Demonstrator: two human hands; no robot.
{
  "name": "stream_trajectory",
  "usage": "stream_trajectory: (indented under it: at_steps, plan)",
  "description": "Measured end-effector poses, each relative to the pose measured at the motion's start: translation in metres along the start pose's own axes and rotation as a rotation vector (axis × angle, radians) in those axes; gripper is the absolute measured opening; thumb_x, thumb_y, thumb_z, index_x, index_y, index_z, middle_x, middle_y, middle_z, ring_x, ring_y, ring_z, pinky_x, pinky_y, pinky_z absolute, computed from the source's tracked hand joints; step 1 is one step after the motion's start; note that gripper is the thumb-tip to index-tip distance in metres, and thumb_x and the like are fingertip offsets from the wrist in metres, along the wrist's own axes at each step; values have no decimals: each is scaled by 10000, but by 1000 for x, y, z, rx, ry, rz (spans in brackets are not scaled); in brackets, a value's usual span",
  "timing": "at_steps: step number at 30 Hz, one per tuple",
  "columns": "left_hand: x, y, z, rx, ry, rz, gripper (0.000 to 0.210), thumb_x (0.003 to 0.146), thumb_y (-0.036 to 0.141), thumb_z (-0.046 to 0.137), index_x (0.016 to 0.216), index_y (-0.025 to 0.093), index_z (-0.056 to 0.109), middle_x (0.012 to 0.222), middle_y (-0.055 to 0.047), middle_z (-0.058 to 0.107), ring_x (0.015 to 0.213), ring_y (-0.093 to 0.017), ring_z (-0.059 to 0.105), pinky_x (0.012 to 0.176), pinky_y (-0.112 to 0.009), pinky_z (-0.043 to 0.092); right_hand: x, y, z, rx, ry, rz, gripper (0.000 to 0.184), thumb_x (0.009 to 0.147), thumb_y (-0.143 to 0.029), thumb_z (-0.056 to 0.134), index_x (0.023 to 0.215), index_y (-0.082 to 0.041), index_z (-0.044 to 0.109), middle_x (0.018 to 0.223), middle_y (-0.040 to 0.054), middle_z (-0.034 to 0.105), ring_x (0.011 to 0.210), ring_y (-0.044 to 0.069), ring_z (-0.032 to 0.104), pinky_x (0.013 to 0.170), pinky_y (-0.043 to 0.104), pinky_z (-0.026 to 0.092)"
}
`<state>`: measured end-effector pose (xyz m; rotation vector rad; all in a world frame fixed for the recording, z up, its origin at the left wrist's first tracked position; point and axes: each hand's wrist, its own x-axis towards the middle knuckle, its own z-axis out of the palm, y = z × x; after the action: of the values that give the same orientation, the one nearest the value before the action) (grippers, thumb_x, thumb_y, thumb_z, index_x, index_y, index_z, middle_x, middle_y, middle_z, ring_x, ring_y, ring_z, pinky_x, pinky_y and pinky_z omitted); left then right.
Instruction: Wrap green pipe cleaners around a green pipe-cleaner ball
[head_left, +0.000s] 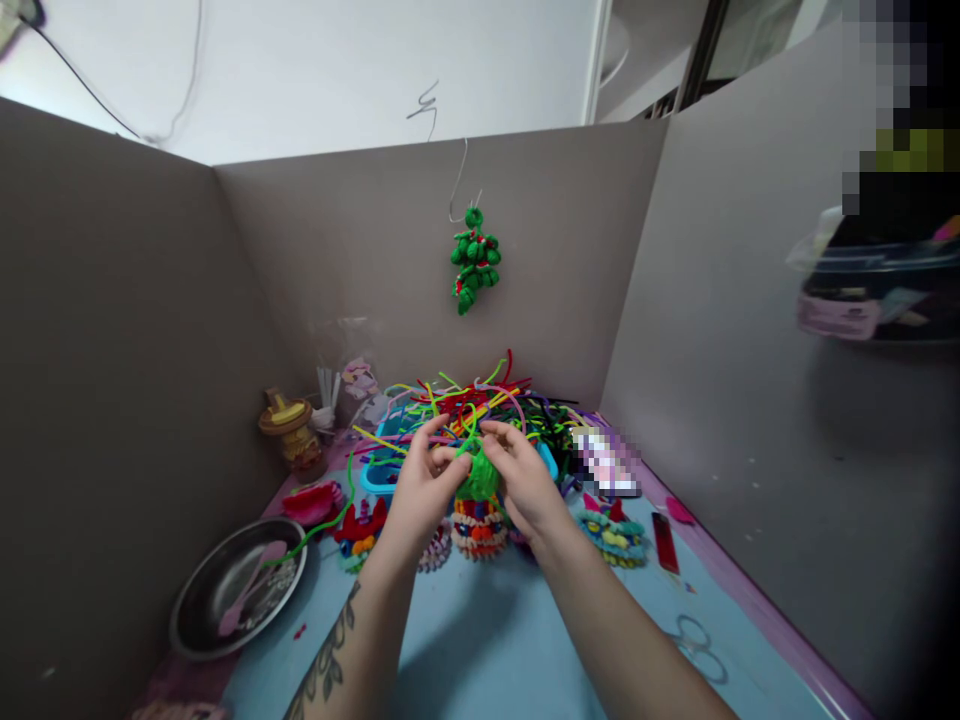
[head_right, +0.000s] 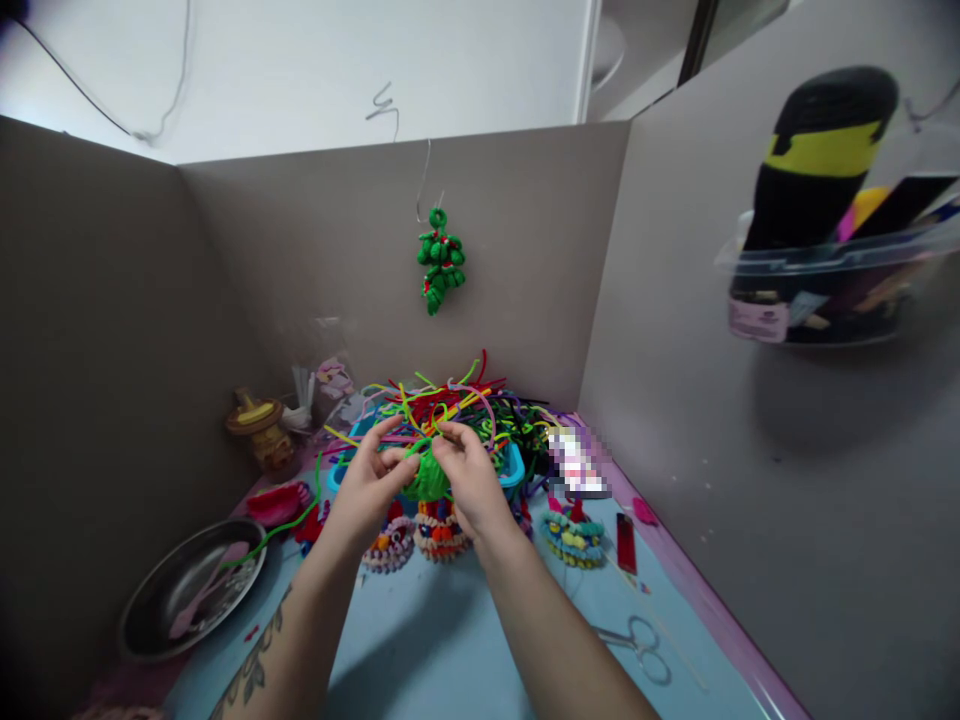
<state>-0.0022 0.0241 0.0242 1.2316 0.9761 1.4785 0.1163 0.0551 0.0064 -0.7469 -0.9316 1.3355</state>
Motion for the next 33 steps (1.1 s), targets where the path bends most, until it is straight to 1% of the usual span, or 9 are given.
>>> stream_trajectory:
  at_steps: [5,8,11,14,18,22,25,28,33]
  plan:
    - [2,-1,1,-28,87,14,586,692,313,728,1203,177,474,609,70,584,529,-71,488,546,-187,356,2,6,-6,-253,-25,-121,389,732,-433,657,1046,-214,588,1071,59,615,1022,209,566,878,348,460]
    - [3,-3,1,-32,132,45,560,672,318,748,1152,173,499,656,37,642,590,-91,552,592,-193,391,2,1,-11,-354,-155,-143,471,700,-367,704,1122,-234,545,1206,74,574,1100,233,551,906,378,469]
    - [4,-5,-1,-99,98,8,572,677,328,752,1162,179,489,684,26,660,614,-99,579,624,-204,410,2,-5,-16,-402,-253,-161,499,695,-286,701,1156,-234,518,1193,80,581,1061,233,582,864,374,505]
    - [5,-7,-3,-136,70,-39,551,701,341,737,1162,173,486,684,20,661,622,-97,582,629,-202,407,3,-11,-21,-527,-269,-278,482,698,-201,666,1161,-245,536,1189,72,569,1091,229,571,861,354,513]
    - [5,-7,-4,-118,21,-82,564,694,301,737,1171,165,469,640,29,640,588,-93,563,584,-192,377,4,-16,-26,-641,-309,-434,413,719,-119,591,1112,-247,592,1254,75,517,1170,222,526,892,339,502]
    - [6,-9,-4,-116,46,-148,567,672,241,727,1165,193,451,624,54,600,566,-90,544,553,-189,350,5,-17,-25,-743,-382,-504,393,737,-77,551,1091,-233,622,1163,70,589,1133,204,546,984,373,441]
    - [7,-11,-3,-126,64,-167,583,661,242,725,1167,195,438,609,67,572,556,-87,523,550,-189,343,6,-16,-24,-793,-391,-512,371,750,-99,573,1098,-217,627,1151,78,609,1114,204,559,992,380,431]
    - [7,-11,-2,-84,47,-115,582,671,262,709,1177,178,433,576,79,548,516,-76,477,537,-187,321,7,-14,-22,-824,-355,-502,304,764,-179,621,1066,-202,650,1131,88,630,1089,220,576,958,385,454]
    - [0,-8,-1,203,57,72,483,763,225,590,1218,166,438,615,49,580,572,-109,517,568,-213,356,5,-10,-20,-857,-241,-497,281,776,-183,585,1041,-210,677,1073,78,687,1000,231,630,898,397,493]
